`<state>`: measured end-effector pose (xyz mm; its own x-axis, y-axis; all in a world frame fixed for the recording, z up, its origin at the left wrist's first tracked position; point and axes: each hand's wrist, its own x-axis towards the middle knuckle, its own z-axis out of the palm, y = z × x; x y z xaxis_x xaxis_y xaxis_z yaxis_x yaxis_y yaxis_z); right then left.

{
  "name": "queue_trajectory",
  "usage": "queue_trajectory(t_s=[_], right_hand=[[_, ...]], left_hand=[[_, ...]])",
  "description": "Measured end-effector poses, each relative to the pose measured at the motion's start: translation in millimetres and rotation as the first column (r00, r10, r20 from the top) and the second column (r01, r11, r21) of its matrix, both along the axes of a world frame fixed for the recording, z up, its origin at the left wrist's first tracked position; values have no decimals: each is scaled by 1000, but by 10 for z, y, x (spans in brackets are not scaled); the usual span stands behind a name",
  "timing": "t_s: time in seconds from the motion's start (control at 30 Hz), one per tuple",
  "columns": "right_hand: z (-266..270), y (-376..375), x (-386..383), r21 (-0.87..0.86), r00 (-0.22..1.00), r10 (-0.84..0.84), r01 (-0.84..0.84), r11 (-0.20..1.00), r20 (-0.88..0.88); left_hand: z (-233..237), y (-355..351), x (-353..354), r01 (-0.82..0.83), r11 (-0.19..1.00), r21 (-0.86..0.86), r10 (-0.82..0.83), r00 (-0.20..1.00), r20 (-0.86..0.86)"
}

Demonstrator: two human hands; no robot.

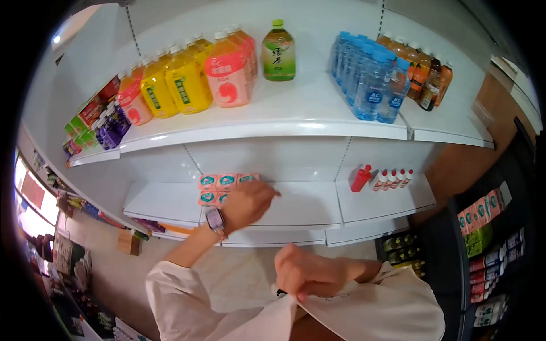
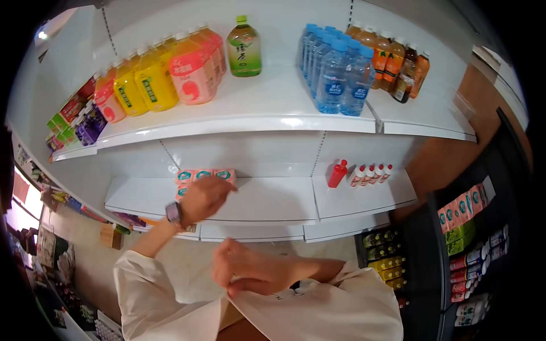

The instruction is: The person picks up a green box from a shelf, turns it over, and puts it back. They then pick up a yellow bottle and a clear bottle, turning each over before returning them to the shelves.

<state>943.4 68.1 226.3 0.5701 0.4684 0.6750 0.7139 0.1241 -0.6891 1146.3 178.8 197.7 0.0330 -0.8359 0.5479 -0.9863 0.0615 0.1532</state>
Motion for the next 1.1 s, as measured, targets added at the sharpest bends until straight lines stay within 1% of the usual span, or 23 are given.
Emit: queue_trajectory(t_s=[0.03, 0.07, 0.1, 0.13, 0.17, 0.2, 0.23, 0.27, 0.3, 0.37, 0.43, 0.47, 0.53, 0.57, 0.63, 0.67, 0.77, 0.8, 0.87, 0.9, 0.97, 1.03, 1.1], right_hand=[[49, -80, -25, 13, 998, 69, -69, 998, -9], [128, -154, -41, -10, 999, 43, -43, 999, 33], [177, -252, -18, -9, 999, 37, -37, 999, 30], [238, -384, 34, -49, 995, -70, 74, 996, 68], [299, -529, 96, -86, 978, -175, 185, 979, 109], [360, -676, 197, -109, 921, -330, 357, 928, 208], [414, -819, 331, -115, 829, -467, 520, 847, 307], [436, -937, 474, -55, 747, -612, 644, 763, 261], [456, -1056, 658, 6, 646, -735, 750, 661, 209], [567, -1438, 1071, 101, 548, -832, 826, 554, 81], [614, -1754, 1378, 100, 466, -877, 884, 456, -118], [553, -1895, 1482, 108, 463, -880, 885, 453, -107], [490, -2160, 1676, 0, 385, -919, 922, 386, 80], [521, -2218, 1721, 9, 379, -921, 924, 382, 90], [472, -2183, 1766, -68, 378, -917, 926, 373, 124], [464, -2206, 1784, -96, 395, -913, 917, 387, 98], [370, -2309, 1873, -138, 453, -890, 880, 455, -46], [360, -2327, 1870, -138, 465, -884, 873, 467, -45], [350, -2291, 1824, -108, 408, -912, 906, 410, -39], [337, -2265, 1807, -114, 434, -900, 893, 436, -46], [344, -2230, 1784, -29, 240, -956, 971, 239, 168], [394, -2205, 1722, -108, 328, -940, 942, 318, 99], [360, -2144, 1695, -117, 271, -956, 959, 258, 112]], left_hand=[[279, -150, 38, 39, 998, -52, -38, 999, 26], [539, -297, 69, 45, 988, -148, -29, 994, 108], [725, -456, 85, -33, 965, -260, 92, 971, 220], [919, -638, 135, -65, 919, -390, 184, 943, 277], [1234, -821, 147, -70, 904, -421, 216, 926, 310], [1368, -1082, 270, -73, 808, -585, 299, 906, 299], [1503, -1342, 414, -101, 775, -624, 357, 884, 300], [1640, -1607, 568, -127, 739, -661, 415, 860, 298], [1756, -1891, 799, -185, 719, -670, 471, 839, 273], [1847, -2391, 1207, -238, 698, -675, 524, 812, 255], [1845, -2747, 1472, -586, 651, -482, 662, 749, -17], [1822, -2867, 1553, -577, 651, -493, 658, 753, -12], [1832, -3079, 1701, -754, 617, -228, 696, 657, -288], [1812, -3134, 1689, -748, 619, -241, 691, 664, -285], [1616, -3019, 1634, -804, 502, -318, 857, 513, 55], [1630, -3025, 1668, -811, 491, -318, 864, 501, 55], [1685, -2986, 1776, -735, 607, -303, 724, 668, -172], [1689, -3013, 1775, -744, 596, -303, 733, 658, -172], [1637, -3055, 1701, -763, 570, -306, 781, 618, -88], [1628, -3001, 1628, -781, 549, -298, 798, 595, -90], [1625, -2865, 1455, -709, 621, -335, 753, 658, 3], [1591, -2721, 1280, -643, 665, -379, 704, 709, 31], [1550, -2590, 1086, -438, 770, -465, 560, 813, 161]])
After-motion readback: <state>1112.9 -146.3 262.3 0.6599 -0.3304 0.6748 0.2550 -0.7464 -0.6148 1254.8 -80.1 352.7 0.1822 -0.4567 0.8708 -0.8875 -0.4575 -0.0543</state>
